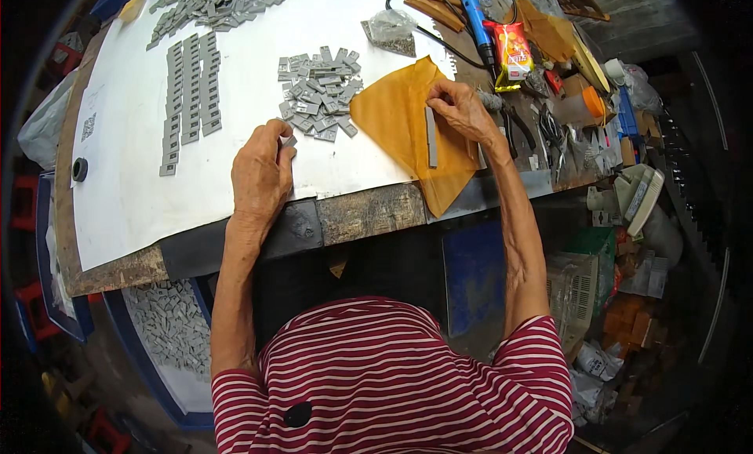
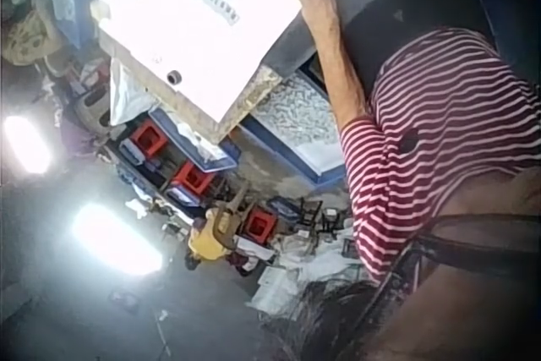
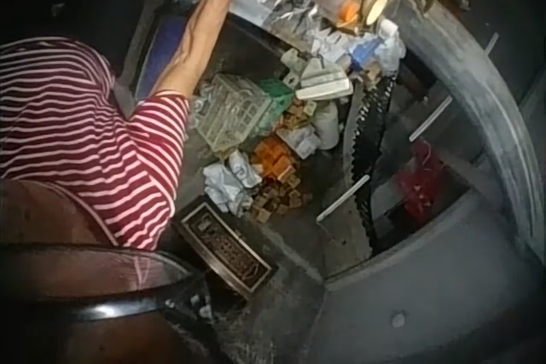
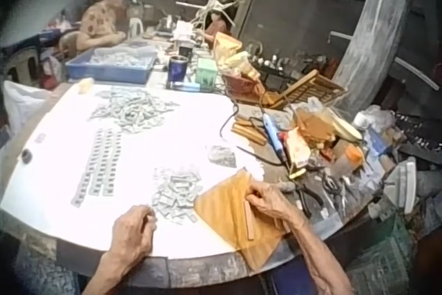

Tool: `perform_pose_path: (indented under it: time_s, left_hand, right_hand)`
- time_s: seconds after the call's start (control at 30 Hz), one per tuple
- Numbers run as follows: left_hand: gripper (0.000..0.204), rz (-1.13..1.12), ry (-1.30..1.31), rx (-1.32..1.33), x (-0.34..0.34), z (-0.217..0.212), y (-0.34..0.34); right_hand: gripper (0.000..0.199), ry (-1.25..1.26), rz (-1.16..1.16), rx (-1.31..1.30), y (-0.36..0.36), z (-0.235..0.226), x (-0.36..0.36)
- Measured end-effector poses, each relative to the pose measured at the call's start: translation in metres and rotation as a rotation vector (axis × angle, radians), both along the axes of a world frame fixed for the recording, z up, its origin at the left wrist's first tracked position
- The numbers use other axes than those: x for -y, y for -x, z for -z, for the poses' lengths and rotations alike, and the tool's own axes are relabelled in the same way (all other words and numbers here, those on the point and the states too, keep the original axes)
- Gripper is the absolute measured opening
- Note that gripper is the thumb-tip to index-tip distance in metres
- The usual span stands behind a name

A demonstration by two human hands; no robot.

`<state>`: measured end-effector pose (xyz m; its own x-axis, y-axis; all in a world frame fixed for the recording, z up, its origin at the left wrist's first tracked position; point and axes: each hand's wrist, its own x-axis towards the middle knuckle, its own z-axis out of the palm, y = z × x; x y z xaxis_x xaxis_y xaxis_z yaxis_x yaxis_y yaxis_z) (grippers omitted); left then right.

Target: The recorder is inspecting, sorting, and arranging small rectangular grey components on a workbench.

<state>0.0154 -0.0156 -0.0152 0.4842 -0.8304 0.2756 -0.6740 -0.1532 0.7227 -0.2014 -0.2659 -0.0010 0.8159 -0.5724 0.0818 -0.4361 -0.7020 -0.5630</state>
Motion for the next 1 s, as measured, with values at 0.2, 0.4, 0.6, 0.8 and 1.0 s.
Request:
perform_pose_path:
  time_s: [0.2, 0.4, 0.6, 0.8, 1.0]
  left_hand:
    - [0.028, 0.019, 0.097, -0.010, -0.002, 0.001, 0.001]
    - [0.027, 0.019, 0.061, -0.004, -0.002, -0.001, 0.001]
    - [0.024, 0.031, 0.039, -0.004, -0.003, 0.000, 0.000]
    - [0.016, -0.047, 0.145, -0.122, -0.002, -0.005, 0.002]
    - [0.016, -0.073, 0.147, -0.220, -0.007, -0.012, 0.001]
  right_hand:
    - [0.016, 0.012, 0.022, 0.010, 0.002, 0.000, -0.003]
    - [0.015, 0.210, 0.094, 0.055, 0.006, 0.001, -0.011]
    - [0.009, 0.478, 0.031, 0.083, 0.007, 0.008, -0.013]
    - [0.008, 0.348, 0.138, 0.207, 0.011, 0.006, -0.017]
    - [0.005, -0.549, 0.346, 0.558, -0.004, -0.033, -0.079]
